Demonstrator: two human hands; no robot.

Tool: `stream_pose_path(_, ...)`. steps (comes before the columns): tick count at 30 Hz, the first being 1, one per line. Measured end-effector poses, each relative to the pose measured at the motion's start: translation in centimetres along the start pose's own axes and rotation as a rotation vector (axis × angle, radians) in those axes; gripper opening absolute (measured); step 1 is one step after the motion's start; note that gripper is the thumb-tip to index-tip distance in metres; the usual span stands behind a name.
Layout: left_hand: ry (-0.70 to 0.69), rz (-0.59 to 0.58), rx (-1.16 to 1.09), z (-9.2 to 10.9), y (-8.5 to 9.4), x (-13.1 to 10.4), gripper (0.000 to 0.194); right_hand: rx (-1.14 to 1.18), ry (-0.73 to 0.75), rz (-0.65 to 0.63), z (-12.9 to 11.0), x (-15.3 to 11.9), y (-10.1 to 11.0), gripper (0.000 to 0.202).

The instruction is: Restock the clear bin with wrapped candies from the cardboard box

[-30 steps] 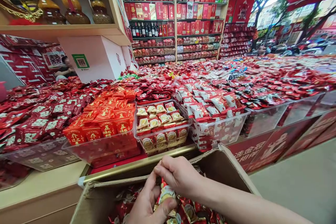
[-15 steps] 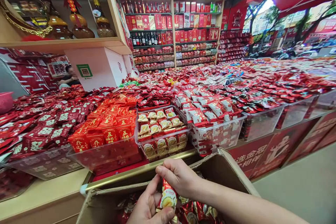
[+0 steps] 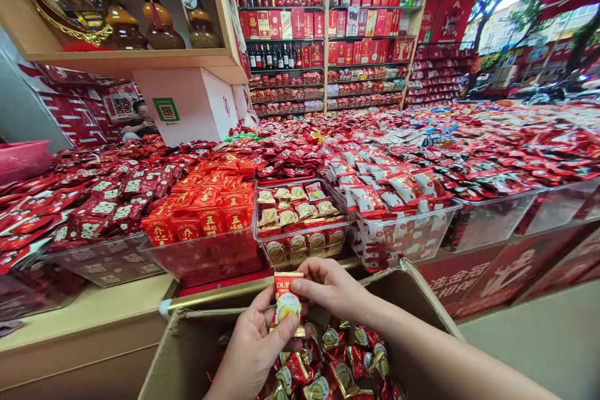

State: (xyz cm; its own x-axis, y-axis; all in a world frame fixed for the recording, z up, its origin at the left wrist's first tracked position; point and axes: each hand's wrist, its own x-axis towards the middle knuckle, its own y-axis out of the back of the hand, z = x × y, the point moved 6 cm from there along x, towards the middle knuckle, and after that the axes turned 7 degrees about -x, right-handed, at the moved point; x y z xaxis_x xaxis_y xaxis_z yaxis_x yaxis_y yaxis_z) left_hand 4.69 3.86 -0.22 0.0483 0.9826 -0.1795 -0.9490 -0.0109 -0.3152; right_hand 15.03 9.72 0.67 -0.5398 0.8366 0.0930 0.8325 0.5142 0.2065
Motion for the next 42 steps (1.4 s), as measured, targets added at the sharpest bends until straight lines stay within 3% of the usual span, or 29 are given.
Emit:
stream_pose_path(6, -0.025, 0.014, -0.044, -0.6, 0.5, 0.2, 0.055, 0.097, -0.012, 0.027, 0.2, 0.1, -0.1, 0.033)
stream_pose_path(9, -0.018, 0.036, -0.073, -0.9, 0.9, 0.4, 0.055, 0.032, -0.015, 0.078, 0.3, 0.0, 0.1, 0.029)
stream_pose_path(11, 0.002, 0.041, -0.077, -1.1, 1.3, 0.7, 0.055, -0.146, 0.070, 0.203, -0.4, -0.4, 0.7, 0.025)
stream_pose_path(13, -0.003, 0.067, -0.074, -1.0, 1.8, 1.0, 0.057, -0.386, 0.259, 0.289, -1.9, -1.4, 0.6, 0.027)
stream_pose_path(17, -0.043, 0.073, -0.087, -0.8, 2.3, 1.3, 0.073, -0.781, 0.579, 0.144, -3.9, -3.0, -2.2, 0.038)
stream_pose_path(22, -0.052, 0.054, -0.062, -0.8, 1.8, 0.9, 0.086, -1.116, 0.635, 0.128, -3.3, -2.8, -3.7, 0.008)
stream_pose_path(24, -0.077, 0.034, -0.046, -0.3, 1.4, 0.5, 0.087, -1.160, 0.673, 0.151, -3.2, -2.7, -3.7, 0.007)
stream_pose_path(27, -0.131, 0.052, 0.027, 0.9, 1.7, -0.1, 0.080, -1.164, 0.745, 0.179, -3.6, -3.1, -3.5, 0.009)
stream_pose_path(29, -0.193, 0.130, 0.137, 2.1, 2.7, -0.2, 0.066, -1.123, 0.785, 0.197, -4.3, -3.5, -3.2, 0.009)
stream_pose_path(32, -0.250, 0.212, 0.264, 3.1, 4.7, 0.5, 0.052, -1.103, 0.835, 0.194, -6.4, -3.9, -2.2, 0.010)
stream_pose_path(35, -0.231, 0.180, 0.261, 2.8, 5.7, 1.5, 0.044, -1.208, 0.813, 0.185, -9.2, -2.4, -0.1, 0.013)
stream_pose_path(38, -0.229, 0.172, 0.261, 2.2, 5.7, 1.8, 0.037, -1.413, 0.612, 0.204, -11.2, 1.8, 3.7, 0.014)
stream_pose_path(42, -0.248, 0.227, 0.279, 2.0, 5.8, 1.6, 0.033, -1.703, 0.306, 0.164, -11.2, 8.5, 8.6, 0.016)
